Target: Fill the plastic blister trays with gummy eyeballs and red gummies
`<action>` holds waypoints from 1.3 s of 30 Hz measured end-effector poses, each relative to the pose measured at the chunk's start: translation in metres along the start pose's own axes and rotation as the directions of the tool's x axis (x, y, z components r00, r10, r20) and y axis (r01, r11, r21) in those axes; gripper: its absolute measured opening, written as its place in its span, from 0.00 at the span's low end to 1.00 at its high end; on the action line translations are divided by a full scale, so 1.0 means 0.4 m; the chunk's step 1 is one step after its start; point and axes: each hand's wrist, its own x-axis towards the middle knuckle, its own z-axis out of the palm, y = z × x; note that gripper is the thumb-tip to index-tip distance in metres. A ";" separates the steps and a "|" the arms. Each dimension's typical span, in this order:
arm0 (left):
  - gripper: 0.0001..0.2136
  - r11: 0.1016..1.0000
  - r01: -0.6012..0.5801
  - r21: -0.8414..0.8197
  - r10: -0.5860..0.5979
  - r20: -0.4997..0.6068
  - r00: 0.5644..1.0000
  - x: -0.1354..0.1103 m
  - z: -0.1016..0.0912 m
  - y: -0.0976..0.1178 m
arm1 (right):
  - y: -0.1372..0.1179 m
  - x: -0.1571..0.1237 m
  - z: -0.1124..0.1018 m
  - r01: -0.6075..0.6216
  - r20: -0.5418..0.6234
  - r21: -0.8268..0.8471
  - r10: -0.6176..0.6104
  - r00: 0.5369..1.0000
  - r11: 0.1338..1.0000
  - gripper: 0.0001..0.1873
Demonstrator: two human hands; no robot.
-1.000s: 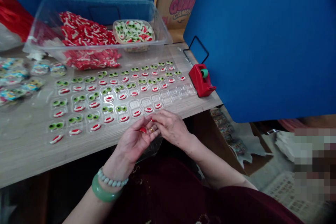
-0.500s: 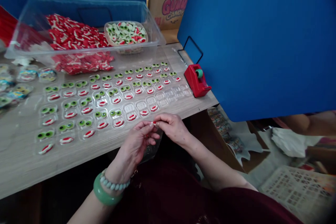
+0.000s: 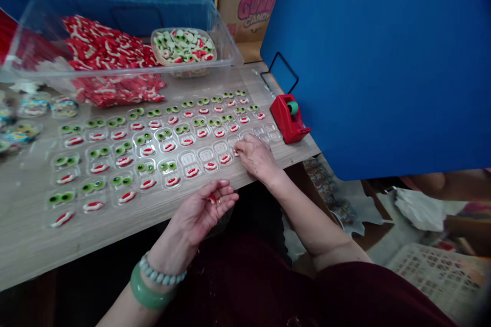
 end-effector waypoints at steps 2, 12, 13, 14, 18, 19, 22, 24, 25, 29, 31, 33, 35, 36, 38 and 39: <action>0.13 0.999 -0.014 -0.033 0.015 0.030 0.999 -0.004 0.002 0.005 | -0.001 -0.008 -0.003 0.010 -0.048 0.022 -0.009 0.999 1.000 0.13; 0.23 0.969 -0.094 -0.227 0.135 0.176 0.975 0.004 0.024 0.004 | -0.140 -0.172 -0.040 0.223 -0.088 0.541 -0.209 0.974 0.811 0.12; 0.22 0.971 -0.105 -0.213 0.142 0.167 0.976 0.004 0.028 0.000 | -0.153 -0.183 -0.031 0.224 -0.080 0.534 -0.215 0.973 0.815 0.12; 0.21 0.975 -0.123 -0.186 0.153 0.158 0.976 0.003 0.032 -0.005 | -0.161 -0.189 -0.022 0.212 -0.073 0.524 -0.205 0.976 0.825 0.12; 0.15 0.975 -0.216 -0.055 0.223 0.189 0.956 -0.004 0.035 -0.021 | -0.151 -0.181 0.004 -0.007 0.027 0.684 -0.017 0.999 0.730 0.14; 0.14 0.971 -0.239 -0.016 0.238 0.185 0.953 -0.005 0.033 -0.024 | -0.143 -0.176 0.006 -0.096 0.082 0.765 0.052 0.995 0.637 0.14; 0.09 0.930 -0.325 0.168 0.314 0.092 0.945 -0.010 0.025 -0.031 | -0.115 -0.161 0.007 -0.292 0.261 0.911 0.143 0.955 0.289 0.06; 0.09 0.877 -0.379 0.296 0.380 0.056 0.923 -0.014 0.024 -0.035 | -0.102 -0.159 0.009 -0.339 0.319 0.930 0.142 0.937 0.144 0.05; 0.10 0.848 -0.402 0.345 0.408 0.059 0.911 -0.016 0.026 -0.038 | -0.099 -0.160 0.010 -0.347 0.330 0.932 0.146 0.933 0.108 0.07; 0.08 0.734 -0.471 0.490 0.508 0.064 0.859 -0.021 0.035 -0.045 | -0.098 -0.178 0.011 -0.276 0.241 0.922 0.158 0.958 0.270 0.13; 0.06 0.685 -0.470 0.557 0.537 0.051 0.842 -0.022 0.037 -0.044 | -0.096 -0.188 0.006 -0.119 0.074 0.844 0.106 0.992 0.523 0.11; 0.05 0.646 -0.458 0.611 0.542 0.056 0.838 -0.021 0.039 -0.040 | -0.092 -0.195 -0.003 0.070 -0.076 0.706 -0.022 0.997 0.704 0.12; 0.06 0.620 -0.453 0.641 0.540 0.069 0.838 -0.019 0.046 -0.034 | -0.086 -0.197 -0.014 0.190 -0.125 0.632 -0.144 0.982 0.751 0.13; 0.06 0.616 -0.452 0.645 0.537 0.076 0.840 -0.019 0.051 -0.031 | -0.082 -0.195 -0.020 0.220 -0.125 0.623 -0.182 0.975 0.751 0.13; 0.06 0.622 -0.459 0.635 0.528 0.093 0.844 -0.019 0.063 -0.024 | -0.072 -0.184 -0.031 0.220 -0.140 0.618 -0.170 0.976 0.755 0.13; 0.07 0.627 -0.466 0.624 0.530 0.096 0.843 -0.019 0.068 -0.021 | -0.064 -0.174 -0.036 0.185 -0.163 0.613 -0.106 0.981 0.768 0.13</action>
